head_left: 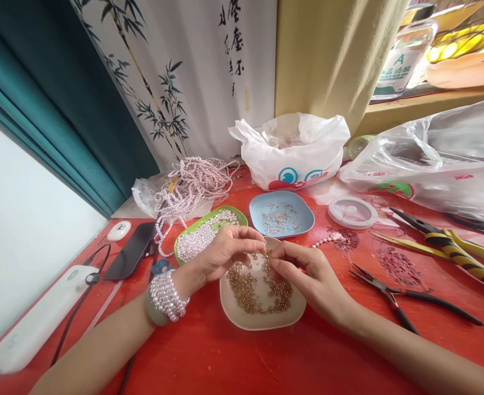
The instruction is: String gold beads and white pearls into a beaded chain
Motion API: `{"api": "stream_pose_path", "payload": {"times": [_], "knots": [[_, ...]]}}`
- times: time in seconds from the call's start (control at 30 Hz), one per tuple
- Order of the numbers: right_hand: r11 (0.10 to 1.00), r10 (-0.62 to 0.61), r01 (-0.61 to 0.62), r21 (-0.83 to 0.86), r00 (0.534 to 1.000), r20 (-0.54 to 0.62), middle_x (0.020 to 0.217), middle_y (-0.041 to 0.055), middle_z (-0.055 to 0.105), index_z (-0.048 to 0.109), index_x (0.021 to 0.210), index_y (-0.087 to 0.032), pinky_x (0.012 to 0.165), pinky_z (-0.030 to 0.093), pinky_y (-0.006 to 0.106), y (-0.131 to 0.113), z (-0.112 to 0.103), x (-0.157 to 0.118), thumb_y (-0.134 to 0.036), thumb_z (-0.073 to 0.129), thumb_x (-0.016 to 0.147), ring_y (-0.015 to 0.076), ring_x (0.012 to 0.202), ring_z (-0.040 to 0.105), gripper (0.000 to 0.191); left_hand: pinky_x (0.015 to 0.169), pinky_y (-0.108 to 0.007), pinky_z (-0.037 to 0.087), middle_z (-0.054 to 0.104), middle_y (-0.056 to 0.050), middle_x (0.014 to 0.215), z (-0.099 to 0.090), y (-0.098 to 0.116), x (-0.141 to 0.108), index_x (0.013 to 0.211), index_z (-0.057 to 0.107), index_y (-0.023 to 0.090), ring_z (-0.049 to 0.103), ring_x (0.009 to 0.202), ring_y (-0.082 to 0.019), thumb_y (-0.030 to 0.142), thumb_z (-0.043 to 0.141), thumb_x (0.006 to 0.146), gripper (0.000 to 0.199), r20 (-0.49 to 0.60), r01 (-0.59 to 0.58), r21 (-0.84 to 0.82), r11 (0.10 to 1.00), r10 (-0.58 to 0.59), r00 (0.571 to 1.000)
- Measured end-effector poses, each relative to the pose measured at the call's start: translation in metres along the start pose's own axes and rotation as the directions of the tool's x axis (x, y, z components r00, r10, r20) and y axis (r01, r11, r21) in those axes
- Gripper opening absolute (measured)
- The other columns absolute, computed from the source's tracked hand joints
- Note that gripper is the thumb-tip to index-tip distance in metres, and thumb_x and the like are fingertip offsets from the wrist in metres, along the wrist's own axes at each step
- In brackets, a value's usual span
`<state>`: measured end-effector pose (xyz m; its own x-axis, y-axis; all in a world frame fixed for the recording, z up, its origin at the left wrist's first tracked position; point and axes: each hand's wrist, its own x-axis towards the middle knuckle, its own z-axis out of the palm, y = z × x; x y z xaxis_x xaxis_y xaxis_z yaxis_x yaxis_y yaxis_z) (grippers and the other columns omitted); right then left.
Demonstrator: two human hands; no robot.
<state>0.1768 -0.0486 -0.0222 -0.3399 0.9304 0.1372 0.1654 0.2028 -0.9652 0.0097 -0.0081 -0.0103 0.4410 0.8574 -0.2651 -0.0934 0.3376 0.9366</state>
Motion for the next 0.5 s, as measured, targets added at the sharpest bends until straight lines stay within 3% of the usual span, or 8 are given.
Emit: {"api": "stream_pose_path", "payload": {"times": [0.23, 0.33, 0.43, 0.5], "knots": [[0.999, -0.032, 0.032, -0.022, 0.999, -0.006, 0.057, -0.0015, 0.055, 0.05, 0.062, -0.018, 0.051, 0.039, 0.023, 0.001, -0.001, 0.0, -0.024, 0.045, 0.08, 0.011, 0.053, 0.05, 0.019, 0.045, -0.017, 0.035, 0.055, 0.001, 0.065, -0.003, 0.003, 0.001, 0.07, 0.059, 0.012, 0.048, 0.053, -0.005, 0.018, 0.072, 0.059, 0.018, 0.025, 0.011, 0.079, 0.997, -0.013, 1.0], [0.998, -0.045, 0.043, -0.048, 0.999, -0.02, 0.058, -0.0017, 0.055, 0.051, 0.064, -0.018, 0.05, 0.04, 0.022, 0.005, 0.0, 0.001, -0.027, 0.046, 0.082, 0.0106, 0.053, 0.051, 0.021, 0.047, -0.018, 0.036, 0.057, -0.001, 0.068, -0.007, 0.007, 0.002, 0.076, 0.056, 0.014, 0.051, 0.059, -0.008, 0.022, 0.071, 0.063, 0.022, 0.053, -0.041, 0.131, 0.991, 0.035, 0.998], [0.999, -0.027, 0.025, -0.045, 0.998, -0.049, 0.06, -0.0013, 0.056, 0.052, 0.067, -0.018, 0.049, 0.042, 0.021, 0.007, 0.002, 0.002, -0.029, 0.046, 0.084, 0.01, 0.052, 0.053, 0.021, 0.051, -0.02, 0.038, 0.059, -0.003, 0.071, -0.02, 0.015, 0.004, 0.077, 0.056, 0.015, 0.054, 0.067, -0.012, 0.03, 0.064, 0.071, 0.018, 0.041, -0.173, 0.306, 0.936, 0.169, 0.985], [0.999, 0.001, -0.003, -0.033, 0.998, -0.066, 0.06, -0.0013, 0.056, 0.051, 0.068, -0.018, 0.048, 0.043, 0.02, 0.008, 0.003, 0.003, -0.03, 0.046, 0.085, 0.0096, 0.051, 0.054, 0.021, 0.056, -0.022, 0.039, 0.061, -0.003, 0.073, -0.033, 0.02, 0.007, 0.075, 0.059, 0.016, 0.054, 0.07, -0.014, 0.029, 0.062, 0.071, 0.015, -0.004, -0.22, 0.52, 0.825, 0.26, 0.966]]}}
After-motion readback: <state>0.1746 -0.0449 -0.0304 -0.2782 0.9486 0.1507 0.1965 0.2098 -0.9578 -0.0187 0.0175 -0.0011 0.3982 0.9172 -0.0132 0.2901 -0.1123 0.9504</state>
